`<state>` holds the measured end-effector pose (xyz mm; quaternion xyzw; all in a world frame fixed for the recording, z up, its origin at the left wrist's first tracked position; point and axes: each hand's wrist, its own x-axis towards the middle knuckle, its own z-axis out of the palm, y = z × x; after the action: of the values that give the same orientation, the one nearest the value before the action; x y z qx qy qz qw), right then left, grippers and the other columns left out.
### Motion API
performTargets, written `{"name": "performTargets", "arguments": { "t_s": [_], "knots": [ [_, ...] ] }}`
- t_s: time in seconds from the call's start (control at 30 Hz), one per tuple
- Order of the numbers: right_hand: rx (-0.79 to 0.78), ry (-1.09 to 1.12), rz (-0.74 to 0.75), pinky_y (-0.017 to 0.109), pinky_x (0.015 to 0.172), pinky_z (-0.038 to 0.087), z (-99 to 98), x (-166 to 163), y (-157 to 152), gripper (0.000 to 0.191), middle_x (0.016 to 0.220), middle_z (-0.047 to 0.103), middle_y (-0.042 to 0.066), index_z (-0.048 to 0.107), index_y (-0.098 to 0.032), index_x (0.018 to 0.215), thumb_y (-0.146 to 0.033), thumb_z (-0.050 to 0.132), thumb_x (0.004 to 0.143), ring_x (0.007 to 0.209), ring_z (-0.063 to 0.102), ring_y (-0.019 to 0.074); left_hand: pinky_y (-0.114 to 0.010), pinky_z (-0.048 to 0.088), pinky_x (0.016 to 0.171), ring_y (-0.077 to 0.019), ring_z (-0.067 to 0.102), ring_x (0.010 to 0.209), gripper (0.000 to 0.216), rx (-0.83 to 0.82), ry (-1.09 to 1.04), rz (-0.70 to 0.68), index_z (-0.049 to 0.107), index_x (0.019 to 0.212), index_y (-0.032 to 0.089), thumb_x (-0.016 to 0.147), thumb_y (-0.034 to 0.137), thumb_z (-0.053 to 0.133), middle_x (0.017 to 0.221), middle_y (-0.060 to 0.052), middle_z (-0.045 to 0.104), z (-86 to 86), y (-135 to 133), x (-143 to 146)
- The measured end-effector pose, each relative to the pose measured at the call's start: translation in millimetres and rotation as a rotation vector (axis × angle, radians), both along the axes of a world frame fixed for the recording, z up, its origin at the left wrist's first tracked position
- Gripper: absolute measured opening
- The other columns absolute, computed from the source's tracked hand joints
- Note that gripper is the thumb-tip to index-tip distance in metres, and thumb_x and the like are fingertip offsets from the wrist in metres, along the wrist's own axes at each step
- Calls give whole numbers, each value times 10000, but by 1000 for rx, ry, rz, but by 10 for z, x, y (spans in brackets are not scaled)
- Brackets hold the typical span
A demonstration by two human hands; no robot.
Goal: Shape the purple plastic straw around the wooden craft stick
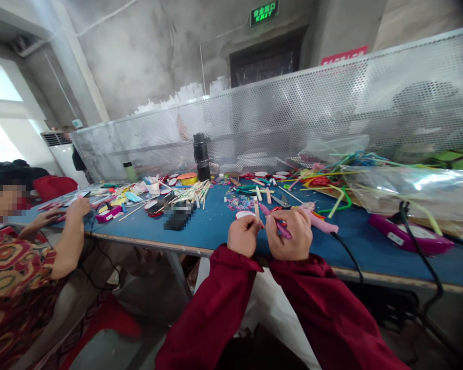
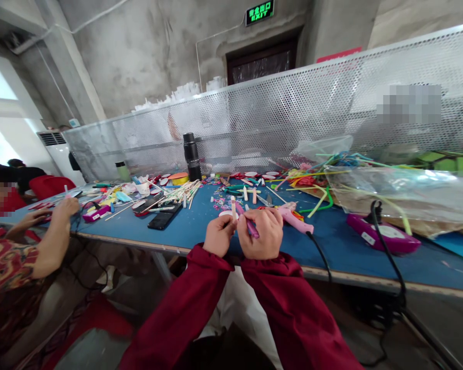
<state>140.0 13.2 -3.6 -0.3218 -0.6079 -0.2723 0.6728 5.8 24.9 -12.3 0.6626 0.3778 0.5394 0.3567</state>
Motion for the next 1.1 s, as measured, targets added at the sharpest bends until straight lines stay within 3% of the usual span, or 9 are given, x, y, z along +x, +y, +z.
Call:
{"name": "performTargets", "arguments": {
  "t_s": [0.37,0.83,1.1],
  "knots": [
    [-13,-3,-34,451,919,534,29,-17,-22,101,796,761,4,617,-267,898,-202,693,908,737,710,222,-251,338,629,-127,461,652,285,1,8,12,626,705,182,946,333,611,648,30,526,2,-2,1],
    [24,-23,-12,422,920,514,33,-16,-19,160,803,749,-17,623,-261,914,-142,722,874,741,693,204,-252,329,617,-127,449,647,300,11,6,11,629,708,177,946,357,604,635,30,514,-9,-2,-1],
    [24,-75,10,423,941,514,47,-18,-21,168,809,745,-24,603,-266,923,-144,713,888,739,689,200,-261,299,613,-125,402,634,345,38,-16,-9,549,651,184,932,372,619,610,36,466,-12,8,5]
  ]
}}
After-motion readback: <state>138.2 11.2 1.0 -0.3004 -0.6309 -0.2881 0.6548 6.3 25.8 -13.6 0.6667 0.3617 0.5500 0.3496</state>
